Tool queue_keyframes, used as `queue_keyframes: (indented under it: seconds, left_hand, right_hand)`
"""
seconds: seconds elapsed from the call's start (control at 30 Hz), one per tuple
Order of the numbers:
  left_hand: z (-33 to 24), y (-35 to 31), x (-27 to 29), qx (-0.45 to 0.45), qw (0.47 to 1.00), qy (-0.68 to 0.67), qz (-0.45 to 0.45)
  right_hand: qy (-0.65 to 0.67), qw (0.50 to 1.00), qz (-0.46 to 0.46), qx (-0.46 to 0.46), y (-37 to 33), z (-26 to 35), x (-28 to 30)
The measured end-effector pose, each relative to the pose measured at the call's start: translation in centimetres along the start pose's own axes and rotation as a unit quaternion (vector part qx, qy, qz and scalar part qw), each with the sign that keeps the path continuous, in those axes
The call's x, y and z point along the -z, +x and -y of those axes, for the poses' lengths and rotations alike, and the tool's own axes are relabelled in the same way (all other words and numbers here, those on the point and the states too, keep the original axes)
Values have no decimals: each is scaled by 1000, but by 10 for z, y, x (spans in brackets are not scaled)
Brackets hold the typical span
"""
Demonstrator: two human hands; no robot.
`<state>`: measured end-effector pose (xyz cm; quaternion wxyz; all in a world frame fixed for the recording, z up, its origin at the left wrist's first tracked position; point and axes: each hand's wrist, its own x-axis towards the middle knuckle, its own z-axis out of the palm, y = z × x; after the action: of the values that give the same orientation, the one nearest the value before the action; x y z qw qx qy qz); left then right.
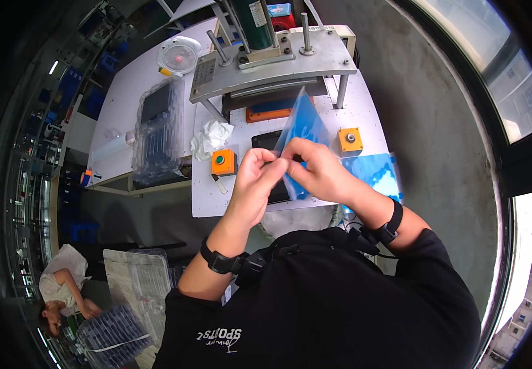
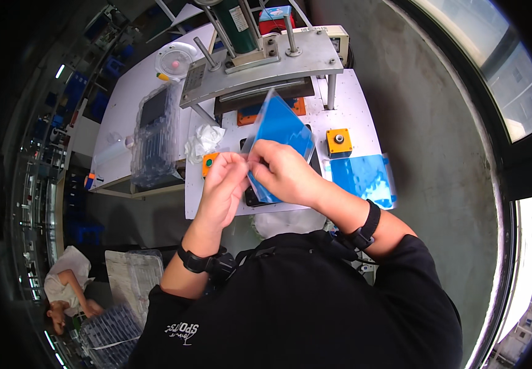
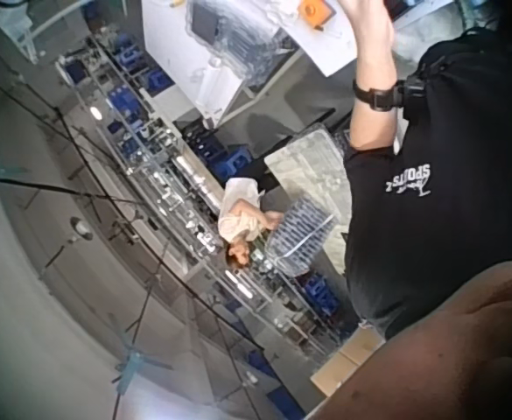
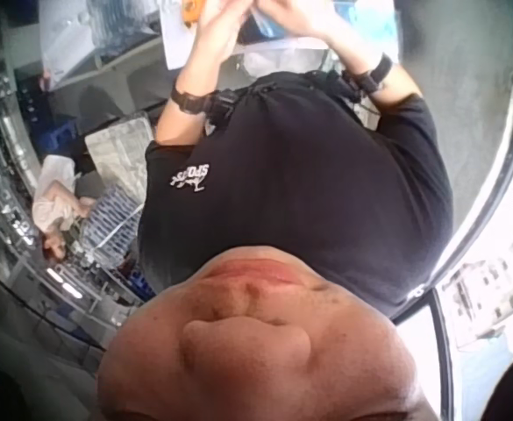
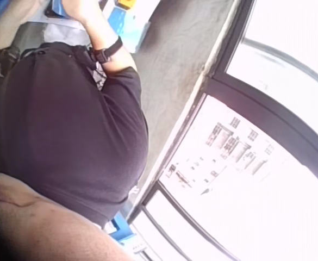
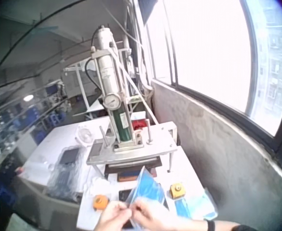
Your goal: The person is peeling protective film off plastic panels and loading them into a molding or press machine tray.
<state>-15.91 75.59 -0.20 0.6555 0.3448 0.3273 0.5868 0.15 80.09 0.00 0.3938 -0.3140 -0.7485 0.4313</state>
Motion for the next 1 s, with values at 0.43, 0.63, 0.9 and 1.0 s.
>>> queue_keyframes:
  seconds: [0.43, 0.63, 0.9, 1.0]
  left_hand:
    - [-18, 16, 20, 179, 934, 302, 62]
    - [-14, 21, 14, 213, 973, 24, 82]
    - [1, 24, 15, 131, 985, 101, 52]
    - [0, 24, 13, 118, 980, 145, 71]
  right_hand:
    - [21, 997, 58, -39, -3, -11, 10]
    - [70, 995, -9, -65, -2, -18, -1]
    - [2, 999, -21, -42, -3, -15, 4]
    - [11, 999, -39, -14, 0, -15, 8]
